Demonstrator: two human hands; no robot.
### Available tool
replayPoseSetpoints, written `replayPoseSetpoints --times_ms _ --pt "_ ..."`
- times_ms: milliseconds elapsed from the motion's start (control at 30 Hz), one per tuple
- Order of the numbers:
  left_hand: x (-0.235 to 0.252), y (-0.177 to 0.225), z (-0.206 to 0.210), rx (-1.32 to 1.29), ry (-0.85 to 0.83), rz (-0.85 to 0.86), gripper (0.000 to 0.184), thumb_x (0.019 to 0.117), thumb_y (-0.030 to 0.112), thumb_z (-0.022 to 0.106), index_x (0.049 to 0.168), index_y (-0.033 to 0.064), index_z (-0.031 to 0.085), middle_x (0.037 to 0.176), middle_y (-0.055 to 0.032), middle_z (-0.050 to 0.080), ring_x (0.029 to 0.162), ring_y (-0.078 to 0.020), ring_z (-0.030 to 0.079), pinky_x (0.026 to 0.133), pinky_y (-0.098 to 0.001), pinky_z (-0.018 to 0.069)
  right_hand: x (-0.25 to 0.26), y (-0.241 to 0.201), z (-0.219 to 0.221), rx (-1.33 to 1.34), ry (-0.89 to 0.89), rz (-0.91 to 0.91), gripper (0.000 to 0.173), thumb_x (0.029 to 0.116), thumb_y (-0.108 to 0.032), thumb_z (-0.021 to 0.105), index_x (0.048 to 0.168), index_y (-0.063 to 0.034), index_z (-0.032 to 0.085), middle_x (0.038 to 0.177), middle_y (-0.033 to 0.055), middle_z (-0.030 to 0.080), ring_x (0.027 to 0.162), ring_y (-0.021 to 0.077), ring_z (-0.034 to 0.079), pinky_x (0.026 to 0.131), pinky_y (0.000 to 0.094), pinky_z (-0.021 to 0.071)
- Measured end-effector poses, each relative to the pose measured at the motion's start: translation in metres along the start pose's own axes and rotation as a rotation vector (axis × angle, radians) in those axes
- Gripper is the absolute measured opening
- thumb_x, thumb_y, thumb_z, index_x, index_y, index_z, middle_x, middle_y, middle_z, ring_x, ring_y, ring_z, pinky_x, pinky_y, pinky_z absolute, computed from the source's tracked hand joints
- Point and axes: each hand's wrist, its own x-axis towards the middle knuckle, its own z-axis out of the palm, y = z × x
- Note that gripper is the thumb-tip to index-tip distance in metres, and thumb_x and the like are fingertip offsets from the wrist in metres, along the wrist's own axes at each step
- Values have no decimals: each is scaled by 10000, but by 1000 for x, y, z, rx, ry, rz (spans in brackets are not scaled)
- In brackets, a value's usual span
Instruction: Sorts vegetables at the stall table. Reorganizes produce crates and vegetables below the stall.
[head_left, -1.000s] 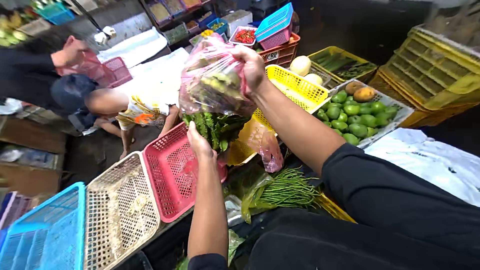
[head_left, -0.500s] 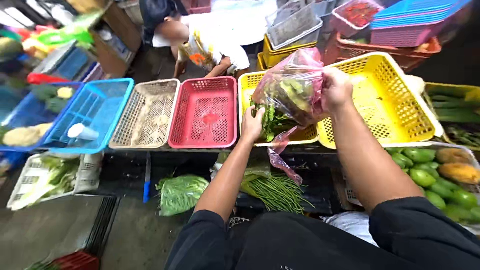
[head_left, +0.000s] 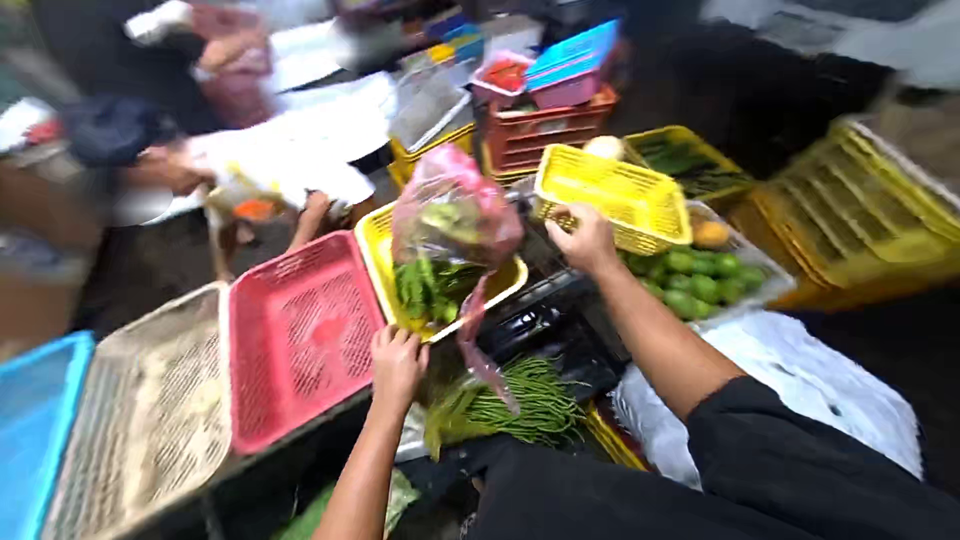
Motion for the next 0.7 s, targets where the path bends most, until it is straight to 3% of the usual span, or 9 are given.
replayPoseSetpoints --times_ms 67,133,167,233,333,433,533,633,700 --pt "-8 -1 3 32 13 -2 162 880 281 724 920 134 777 1067 -72 756 1214 -369 625 1090 -619 415 19 45 -10 -92 56 180 744 878 -521 724 1441 -70 538 1471 193 532 1404 400 454 1131 624 376" --pt "-8 -1 6 54 5 -26 180 854 282 745 933 123 777 1163 -94 748 1318 -416 561 1119 -667 360 32 112 2 -138 -110 394 964 829 -600 764 1525 -26 424 1484 269 496 1393 472 445 1102 697 362" --pt "-8 -2 7 53 -1 -33 197 854 285 749 949 115 777 1200 -101 739 1343 -433 538 1116 -678 356 32 148 17 -124 -239 434 908 845 -577 780 1482 -8 474 1381 305 573 1302 499 535 1058 719 412" --pt "-8 -3 7 28 -22 -49 209 889 298 737 954 103 775 1182 -96 743 1342 -423 538 1112 -626 396 24 201 44 -98 -469 452 611 937 -465 730 1366 -48 609 1256 273 659 1213 469 612 1022 704 453" --pt "-8 -6 6 -27 2 -68 233 920 302 711 889 81 778 1072 -91 772 1304 -397 584 1112 -538 450 2 191 41 -65 -337 479 421 973 -319 682 1300 -54 659 1285 249 650 1237 444 601 1029 670 466" --pt "-16 -11 6 -12 86 -72 290 927 331 661 850 75 773 1023 -90 776 1254 -392 618 1076 -528 473 17 173 29 -107 -23 397 585 907 -320 730 1383 -19 574 1433 251 529 1346 456 490 1058 657 436" --pt "-19 -12 4 -15 107 -64 311 918 349 638 843 81 777 1003 -82 775 1234 -383 622 1087 -523 453 63 173 21 -145 31 314 848 847 -459 775 1502 -25 457 1596 227 380 1478 435 350 1135 651 361" --pt "-25 -11 3 -44 91 -71 247 897 296 673 870 66 758 1042 -99 765 1271 -394 600 1109 -508 453 100 170 28 -156 -86 359 980 834 -671 712 1517 -26 433 1441 262 542 1382 461 463 1110 681 352" --pt "-26 -13 5 -53 91 -68 215 873 279 708 899 71 755 1078 -99 758 1305 -388 576 1131 -495 438 115 161 33 -205 -235 441 973 842 -762 637 1470 -33 490 1300 297 631 1251 502 573 1031 721 409"
